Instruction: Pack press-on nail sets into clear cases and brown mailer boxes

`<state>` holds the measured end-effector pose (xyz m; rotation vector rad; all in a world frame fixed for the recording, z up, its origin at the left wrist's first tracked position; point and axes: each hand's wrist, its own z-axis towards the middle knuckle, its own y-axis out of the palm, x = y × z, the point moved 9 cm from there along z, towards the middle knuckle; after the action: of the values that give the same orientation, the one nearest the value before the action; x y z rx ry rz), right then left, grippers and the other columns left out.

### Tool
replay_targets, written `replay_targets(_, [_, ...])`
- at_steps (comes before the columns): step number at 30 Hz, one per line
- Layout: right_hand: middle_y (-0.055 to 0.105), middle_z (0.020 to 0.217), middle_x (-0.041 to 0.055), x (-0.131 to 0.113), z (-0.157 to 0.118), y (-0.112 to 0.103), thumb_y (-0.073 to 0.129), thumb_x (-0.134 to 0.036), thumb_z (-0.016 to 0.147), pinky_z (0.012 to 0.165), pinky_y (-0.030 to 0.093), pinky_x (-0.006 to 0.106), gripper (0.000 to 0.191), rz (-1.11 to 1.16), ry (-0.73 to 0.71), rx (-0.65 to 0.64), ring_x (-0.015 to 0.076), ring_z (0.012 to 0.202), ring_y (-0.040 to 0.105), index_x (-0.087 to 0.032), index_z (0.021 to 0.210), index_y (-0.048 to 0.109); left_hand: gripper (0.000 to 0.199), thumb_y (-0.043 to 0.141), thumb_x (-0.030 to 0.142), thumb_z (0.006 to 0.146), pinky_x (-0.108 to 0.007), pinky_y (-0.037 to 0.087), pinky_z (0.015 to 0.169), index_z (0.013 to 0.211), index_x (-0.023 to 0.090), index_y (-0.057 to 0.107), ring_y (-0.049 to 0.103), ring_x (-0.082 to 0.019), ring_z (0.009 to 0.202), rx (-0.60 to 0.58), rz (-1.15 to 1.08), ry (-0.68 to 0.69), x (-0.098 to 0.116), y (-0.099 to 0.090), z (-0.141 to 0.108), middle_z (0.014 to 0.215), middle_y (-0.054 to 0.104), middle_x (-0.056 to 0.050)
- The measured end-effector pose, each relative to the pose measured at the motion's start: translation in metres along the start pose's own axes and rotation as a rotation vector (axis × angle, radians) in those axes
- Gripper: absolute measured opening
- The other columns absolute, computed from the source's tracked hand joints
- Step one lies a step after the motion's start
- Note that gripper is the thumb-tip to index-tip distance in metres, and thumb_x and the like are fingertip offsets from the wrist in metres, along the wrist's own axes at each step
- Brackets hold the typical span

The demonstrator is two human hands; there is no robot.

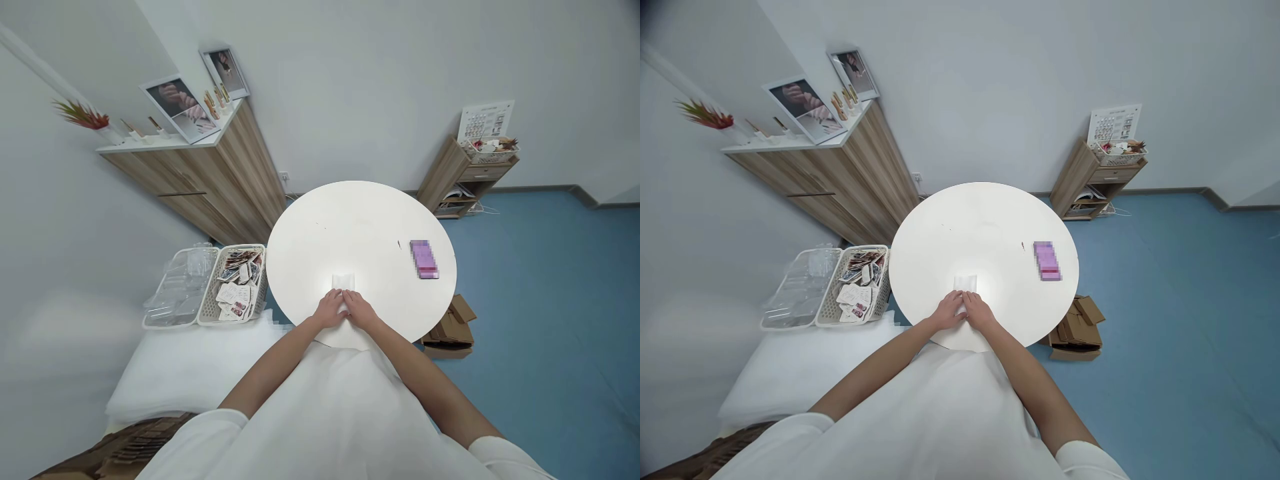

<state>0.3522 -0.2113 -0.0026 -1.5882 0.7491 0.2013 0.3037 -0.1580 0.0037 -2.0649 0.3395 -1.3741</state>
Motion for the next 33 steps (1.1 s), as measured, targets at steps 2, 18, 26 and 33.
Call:
replay_targets(2, [0.047,0.12,0.0121,-0.002,0.003,-0.004,0.056,-0.015,0.065,0.086,0.036,0.035,0.069,-0.012,-0.01,-0.025,0.0251,0.111,0.041,-0.017,0.128,0.026,0.053,0.062,0.03,0.063,-0.038,0.026,0.099,0.114,0.025,0.047,0.035,-0.025,0.118,0.011,-0.073,0.029,0.003,-0.007,0.0,0.123,0.046,-0.006])
replay_targets(18, [0.058,0.075,0.0015,-0.004,-0.021,-0.005,0.043,-0.025,0.078,0.057,0.033,0.024,0.016,0.012,-0.076,-0.218,0.015,0.064,0.051,-0.021,0.092,0.05,0.022,0.05,0.023,0.072,-0.032,0.039,0.083,0.093,0.024,0.055,0.051,-0.021,0.094,0.032,-0.187,0.003,-0.016,0.01,-0.023,0.095,0.058,-0.003])
replay_targets(26, [0.052,0.091,0.0064,0.008,0.015,-0.013,0.036,-0.022,0.08,0.071,0.038,0.029,0.023,0.049,-0.047,-0.268,0.0179,0.083,0.048,-0.018,0.097,0.051,0.02,0.049,0.027,0.074,-0.031,0.04,0.078,0.092,0.019,0.052,0.049,-0.019,0.085,0.142,-0.239,-0.174,-0.039,0.01,-0.01,0.091,0.052,-0.005])
replay_targets(33, [0.043,0.112,0.0103,0.032,0.034,-0.014,0.034,-0.025,0.083,0.081,0.036,0.034,0.035,0.029,0.121,-0.098,0.0235,0.102,0.04,-0.022,0.116,0.044,0.037,0.052,0.02,0.073,-0.029,0.04,0.077,0.108,0.017,0.044,0.052,-0.014,0.077,0.31,-0.268,-0.372,-0.052,0.006,-0.018,0.103,0.049,-0.007])
